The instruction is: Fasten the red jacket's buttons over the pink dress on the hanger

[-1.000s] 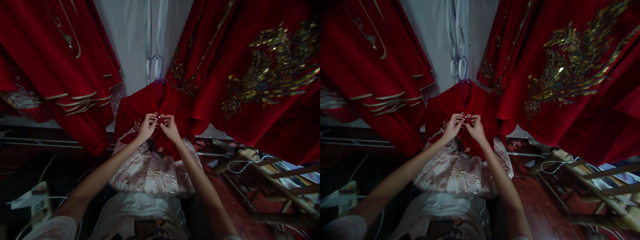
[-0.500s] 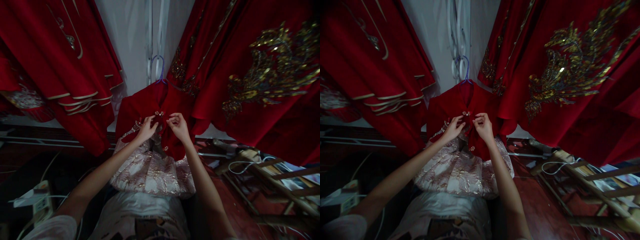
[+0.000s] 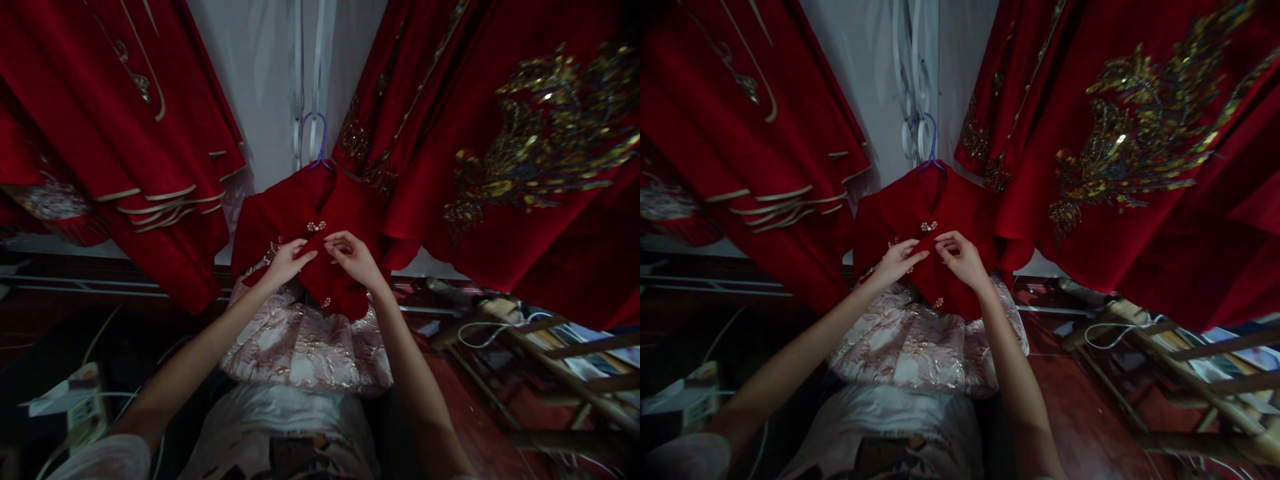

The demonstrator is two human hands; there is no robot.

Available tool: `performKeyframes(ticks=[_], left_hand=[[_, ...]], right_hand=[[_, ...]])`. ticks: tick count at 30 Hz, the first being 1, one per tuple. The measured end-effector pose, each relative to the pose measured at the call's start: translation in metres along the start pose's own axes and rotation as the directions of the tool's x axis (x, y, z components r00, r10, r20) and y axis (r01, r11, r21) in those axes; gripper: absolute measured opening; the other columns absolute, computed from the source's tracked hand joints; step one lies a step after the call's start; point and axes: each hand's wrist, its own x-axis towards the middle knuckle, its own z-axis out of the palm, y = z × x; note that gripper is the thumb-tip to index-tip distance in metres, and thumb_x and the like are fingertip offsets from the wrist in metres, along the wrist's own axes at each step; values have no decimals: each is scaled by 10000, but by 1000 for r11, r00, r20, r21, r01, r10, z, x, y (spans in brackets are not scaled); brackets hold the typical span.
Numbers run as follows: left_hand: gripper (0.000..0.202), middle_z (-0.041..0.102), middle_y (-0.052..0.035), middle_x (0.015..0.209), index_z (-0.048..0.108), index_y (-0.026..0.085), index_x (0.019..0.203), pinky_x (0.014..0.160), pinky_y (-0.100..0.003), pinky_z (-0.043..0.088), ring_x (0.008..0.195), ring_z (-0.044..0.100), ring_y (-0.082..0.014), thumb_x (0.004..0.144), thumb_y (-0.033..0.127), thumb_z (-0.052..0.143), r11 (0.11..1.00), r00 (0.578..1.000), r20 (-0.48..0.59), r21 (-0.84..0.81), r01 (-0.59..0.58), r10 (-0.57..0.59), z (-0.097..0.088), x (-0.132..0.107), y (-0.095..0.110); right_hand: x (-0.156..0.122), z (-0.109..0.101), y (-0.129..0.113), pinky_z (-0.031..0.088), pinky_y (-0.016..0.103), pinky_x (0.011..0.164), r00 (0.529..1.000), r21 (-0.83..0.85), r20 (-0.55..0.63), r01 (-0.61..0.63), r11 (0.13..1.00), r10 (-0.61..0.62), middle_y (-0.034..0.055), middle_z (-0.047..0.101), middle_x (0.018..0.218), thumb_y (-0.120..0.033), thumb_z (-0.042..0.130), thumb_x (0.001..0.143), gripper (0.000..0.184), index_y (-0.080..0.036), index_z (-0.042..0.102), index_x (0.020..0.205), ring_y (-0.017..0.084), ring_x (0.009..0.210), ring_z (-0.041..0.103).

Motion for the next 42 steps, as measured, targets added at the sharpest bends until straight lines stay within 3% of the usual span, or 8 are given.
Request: performKeyframes(ticks=[5,11,15,27,32,34,38,42], left_hand=[[339,563,35,595,575,164,655,498,-184,384,522,492,-75,721,470,706,1000,981,-194,16,-21,24,-11,-21,2],[413,428,50,531,524,170,593,474,-197,318,496,385,-73,782,527,608,999,943,-330,40,-34,46,-3,-29,2],[411,379,54,494,490,169,546,439,-197,261,462,341,-66,755,491,637,994,950,-301,88,-59,83,0,-29,10],[482,463,29,432,539,169,488,421,-220,305,410,415,-92,821,516,571,960,969,-218,275,-57,120,-22,-24,-1],[203,627,-57,928,673,213,886,887,-338,457,934,582,-207,811,397,635,748,785,-376,643,-161,492,-25,-21,2],[392,532,-102,1174,608,222,1126,1024,-411,387,1156,497,-256,765,353,687,686,733,-390,714,-142,558,-29,-16,-2],[641,411,-141,1288,451,203,1310,1032,-427,392,1228,446,-278,724,246,706,657,832,-253,736,-166,494,-38,-6,-25],[446,506,-103,1118,499,189,1194,867,-364,481,981,560,-215,775,222,645,694,877,-228,704,-151,422,-45,2,-45]], right_hand=[[-7,5,-12,481,201,427,999,6,45,-30,1000,29,-17,603,709,-393,615,813,271,-183,567,976,85,527,546],[-24,39,-24,505,236,574,974,-103,218,88,991,-63,-20,593,779,-363,656,784,321,-212,539,1042,98,633,566],[-30,54,-24,487,259,633,987,-292,86,152,944,-132,-6,577,852,-319,706,721,356,-215,496,990,105,655,546],[-25,59,-17,458,232,609,987,-300,116,145,943,-115,-21,597,799,-201,653,714,260,-207,540,948,96,612,537],[-23,56,-17,447,221,593,987,-263,107,142,954,-117,-30,600,765,-151,644,713,189,-206,553,870,92,605,536],[-22,56,-17,442,222,591,987,-257,102,146,955,-124,-26,600,754,-198,664,742,136,-206,582,850,94,613,540],[-20,55,-18,454,232,612,989,-250,84,141,958,-124,-9,626,783,-244,683,766,93,-208,628,831,103,652,560],[-19,55,-18,459,233,613,991,-235,61,131,963,-120,-8,631,767,-243,694,763,96,-201,633,824,106,654,566]])
